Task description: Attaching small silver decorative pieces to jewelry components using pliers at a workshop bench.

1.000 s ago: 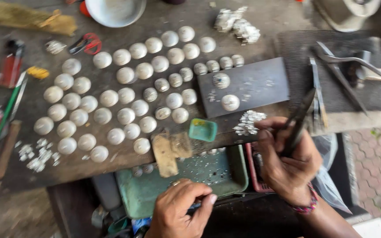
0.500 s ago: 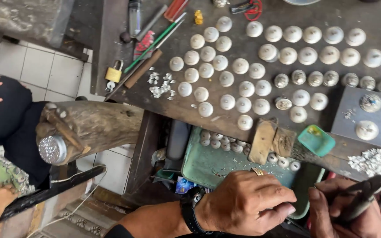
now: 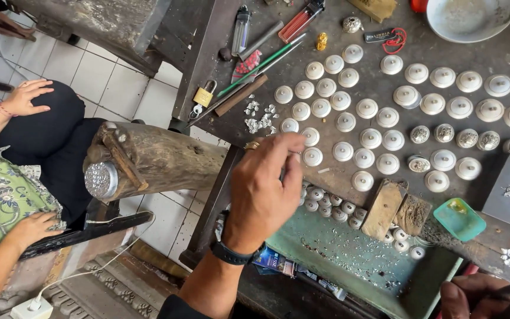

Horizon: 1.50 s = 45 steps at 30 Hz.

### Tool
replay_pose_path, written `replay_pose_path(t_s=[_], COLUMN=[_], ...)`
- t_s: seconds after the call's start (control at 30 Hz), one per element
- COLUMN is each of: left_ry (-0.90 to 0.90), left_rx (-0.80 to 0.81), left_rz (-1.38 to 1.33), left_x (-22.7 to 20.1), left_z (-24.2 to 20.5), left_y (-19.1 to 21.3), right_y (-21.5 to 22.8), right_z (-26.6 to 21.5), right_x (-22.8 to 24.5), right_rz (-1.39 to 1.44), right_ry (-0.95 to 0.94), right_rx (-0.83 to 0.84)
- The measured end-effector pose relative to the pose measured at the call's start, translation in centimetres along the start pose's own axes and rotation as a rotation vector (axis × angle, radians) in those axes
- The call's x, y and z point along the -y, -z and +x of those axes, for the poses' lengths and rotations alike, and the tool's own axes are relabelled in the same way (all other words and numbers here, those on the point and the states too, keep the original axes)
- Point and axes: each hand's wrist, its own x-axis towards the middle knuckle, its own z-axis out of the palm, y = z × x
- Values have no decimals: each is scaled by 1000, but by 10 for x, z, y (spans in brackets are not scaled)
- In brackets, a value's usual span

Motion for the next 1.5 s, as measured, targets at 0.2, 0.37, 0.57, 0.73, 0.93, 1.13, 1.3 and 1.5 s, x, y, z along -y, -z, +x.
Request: replay_pose_path(t_s=[0.2,0.37,0.57,0.73,0.93,1.13,1.3,1.5], left_ry=[17,-48,-73,-51,-23,4,218,562], left_rx=[70,80,98,124,94,198,578,809], left_rz=[133,146,214,264,278,-402,-1052,-1344], left_x=[9,16,12,11,10,-26,-66,-78], left_z=[3,0,1,1,0,2,-25,-50], left_y=[3,-2,0,0,0,12,-12,-36], right_y=[0,4,5,7,6,5,20,21], right_z=[2,6,-6,-11,-14,-16,-9,-4], right_x=[10,-19,15,28,34,60,48,35], right_rz=[35,-42,3,-23,-25,151,94,97], right_ry=[44,147,162,148,221,423,695,902], right_rx=[2,-15,-57,-65,-75,-100,-66,42])
